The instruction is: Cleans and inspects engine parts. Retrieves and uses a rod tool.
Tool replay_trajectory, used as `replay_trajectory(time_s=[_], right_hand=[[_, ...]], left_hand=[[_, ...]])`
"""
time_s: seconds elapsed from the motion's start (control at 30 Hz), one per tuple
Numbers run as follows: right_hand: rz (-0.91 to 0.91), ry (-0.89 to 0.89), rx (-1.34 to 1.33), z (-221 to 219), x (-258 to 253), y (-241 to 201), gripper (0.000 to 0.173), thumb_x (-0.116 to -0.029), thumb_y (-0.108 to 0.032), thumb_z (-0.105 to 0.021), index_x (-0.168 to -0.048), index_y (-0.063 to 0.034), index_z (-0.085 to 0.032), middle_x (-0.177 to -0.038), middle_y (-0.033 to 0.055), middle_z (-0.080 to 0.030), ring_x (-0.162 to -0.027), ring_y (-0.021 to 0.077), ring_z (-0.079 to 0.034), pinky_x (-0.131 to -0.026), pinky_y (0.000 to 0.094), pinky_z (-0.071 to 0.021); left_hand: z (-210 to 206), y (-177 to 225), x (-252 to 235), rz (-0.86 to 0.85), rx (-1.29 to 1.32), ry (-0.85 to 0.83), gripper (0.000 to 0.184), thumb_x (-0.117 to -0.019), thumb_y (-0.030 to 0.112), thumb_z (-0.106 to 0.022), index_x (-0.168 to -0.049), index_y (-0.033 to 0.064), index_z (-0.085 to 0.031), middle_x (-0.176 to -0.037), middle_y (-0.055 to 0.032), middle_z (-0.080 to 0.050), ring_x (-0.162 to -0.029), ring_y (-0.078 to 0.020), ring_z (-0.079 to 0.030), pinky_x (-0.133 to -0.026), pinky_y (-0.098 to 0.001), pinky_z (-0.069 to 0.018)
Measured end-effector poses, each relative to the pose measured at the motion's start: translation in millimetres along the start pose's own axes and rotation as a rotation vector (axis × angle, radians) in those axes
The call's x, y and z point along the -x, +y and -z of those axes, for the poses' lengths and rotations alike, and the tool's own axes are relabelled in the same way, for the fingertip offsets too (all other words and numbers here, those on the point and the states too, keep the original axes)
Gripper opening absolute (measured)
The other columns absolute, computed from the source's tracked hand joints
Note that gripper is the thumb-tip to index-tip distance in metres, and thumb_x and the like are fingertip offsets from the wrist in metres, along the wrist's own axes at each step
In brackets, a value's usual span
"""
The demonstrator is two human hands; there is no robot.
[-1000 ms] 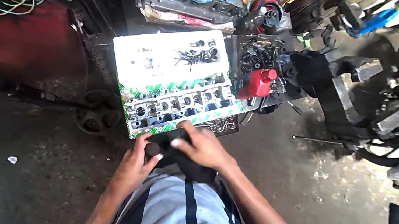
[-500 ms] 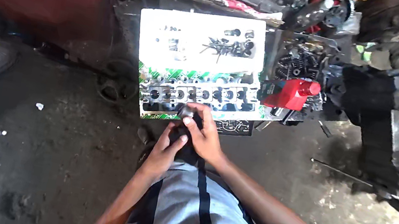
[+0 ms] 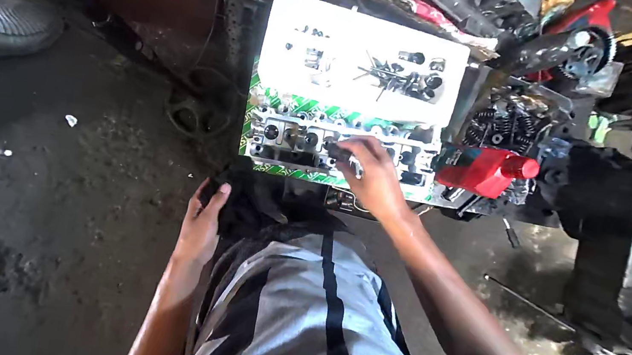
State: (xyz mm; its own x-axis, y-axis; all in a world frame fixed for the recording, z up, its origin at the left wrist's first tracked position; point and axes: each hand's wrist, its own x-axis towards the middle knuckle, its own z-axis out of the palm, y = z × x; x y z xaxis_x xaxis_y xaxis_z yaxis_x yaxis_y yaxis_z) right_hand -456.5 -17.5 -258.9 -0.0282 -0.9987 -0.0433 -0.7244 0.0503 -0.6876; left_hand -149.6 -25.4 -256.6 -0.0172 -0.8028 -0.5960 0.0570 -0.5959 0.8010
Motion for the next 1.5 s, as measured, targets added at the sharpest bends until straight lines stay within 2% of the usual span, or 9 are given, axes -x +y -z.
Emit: replay_trajectory(time_s=[0.1,0.27,0.53,0.73,0.97,1.13,1.27,1.4,1.5], right_hand=[[0.061,-0.087,0.301,-14,-25,26,0.03,-0.0909,-0.007,-0.074,-0.121,-0.0049,-0.071,-0.122,0.021,-0.066,-0.104,0.0371,-0.069,-0.091,0.0518,-0.058],[0.208,-0.193,0.628,-46,-47,50,0.022,-0.087,-0.014,-0.078,-0.108,-0.0075,-0.075,-0.106,0.0166,-0.069,-0.11,0.0392,-0.062,-0.098,0.0582,-0.0458],[0.138,-0.256,0.608,-54,-60,51,0.024,-0.0831,-0.011,-0.081,-0.107,-0.0054,-0.077,-0.108,0.02,-0.068,-0.111,0.0422,-0.06,-0.097,0.0573,-0.0474],[0.134,-0.192,0.628,-50,-48,46,0.045,-0.0836,-0.019,-0.084,-0.125,-0.0079,-0.07,-0.117,0.0181,-0.069,-0.116,0.0408,-0.061,-0.1,0.0596,-0.0459],[-0.011,-0.056,0.615,-57,-43,45,0.033,-0.0837,-0.025,-0.084,-0.104,-0.0018,-0.075,-0.115,0.0237,-0.063,-0.116,0.0464,-0.056,-0.096,0.0644,-0.0442],[0.005,-0.102,0.547,-56,-43,51,0.033,-0.0834,-0.017,-0.083,-0.113,-0.0062,-0.074,-0.12,0.0226,-0.063,-0.117,0.0459,-0.056,-0.097,0.0648,-0.0435],[-0.02,-0.084,0.532,-53,-44,57,0.037,-0.0823,-0.026,-0.085,-0.111,-0.0063,-0.075,-0.127,0.0218,-0.061,-0.122,0.0443,-0.055,-0.101,0.063,-0.0433],[-0.083,-0.096,0.499,-52,-43,51,0.039,-0.0911,-0.033,-0.077,-0.11,0.0002,-0.074,-0.138,0.0269,-0.057,-0.132,0.0476,-0.05,-0.108,0.0682,-0.0377],[-0.122,-0.133,0.504,-53,-45,49,0.041,-0.095,-0.04,-0.07,-0.113,-0.003,-0.075,-0.146,0.0254,-0.053,-0.139,0.0463,-0.046,-0.112,0.0695,-0.0323]], left_hand=[[26,-7,2,0.068,0.017,0.047,0.044,-0.107,0.023,-0.051,-0.145,0.0017,-0.043,-0.12,-0.0107,-0.068,-0.105,-0.0171,-0.07,-0.092,-0.0384,-0.0603],[59,-16,10,0.02,0.024,0.127,0.042,-0.1071,0.021,-0.05,-0.144,0.0011,-0.045,-0.122,-0.0093,-0.068,-0.107,-0.0151,-0.069,-0.094,-0.0361,-0.0592],[68,-21,13,-0.004,0.109,0.182,0.039,-0.1075,0.018,-0.049,-0.142,-0.0011,-0.046,-0.118,-0.0089,-0.069,-0.104,-0.0141,-0.07,-0.092,-0.0354,-0.06],[69,-15,11,-0.008,0.033,0.159,0.048,-0.1056,0.022,-0.054,-0.147,-0.0008,-0.042,-0.127,-0.0105,-0.065,-0.111,-0.0133,-0.067,-0.097,-0.0336,-0.0574],[64,-5,1,0.004,-0.023,0.182,0.054,-0.1047,0.026,-0.056,-0.149,0.001,-0.039,-0.131,-0.0111,-0.063,-0.115,-0.0142,-0.065,-0.099,-0.0338,-0.056],[55,-2,-2,-0.001,-0.053,0.181,0.057,-0.1037,0.026,-0.057,-0.151,0.0009,-0.037,-0.133,-0.0113,-0.062,-0.116,-0.0135,-0.064,-0.099,-0.033,-0.0556],[43,-2,0,0.013,-0.057,0.188,0.058,-0.1038,0.027,-0.057,-0.151,0.0014,-0.036,-0.134,-0.0118,-0.062,-0.116,-0.0138,-0.064,-0.099,-0.0337,-0.0558],[30,-4,4,0.039,-0.093,0.19,0.06,-0.1041,0.028,-0.056,-0.153,0.0023,-0.034,-0.139,-0.0131,-0.058,-0.122,-0.0153,-0.061,-0.102,-0.0357,-0.0539],[18,-6,5,0.02,-0.109,0.172,0.057,-0.1047,0.027,-0.054,-0.152,0.0018,-0.035,-0.136,-0.0117,-0.059,-0.118,-0.013,-0.063,-0.1,-0.0345,-0.055]])
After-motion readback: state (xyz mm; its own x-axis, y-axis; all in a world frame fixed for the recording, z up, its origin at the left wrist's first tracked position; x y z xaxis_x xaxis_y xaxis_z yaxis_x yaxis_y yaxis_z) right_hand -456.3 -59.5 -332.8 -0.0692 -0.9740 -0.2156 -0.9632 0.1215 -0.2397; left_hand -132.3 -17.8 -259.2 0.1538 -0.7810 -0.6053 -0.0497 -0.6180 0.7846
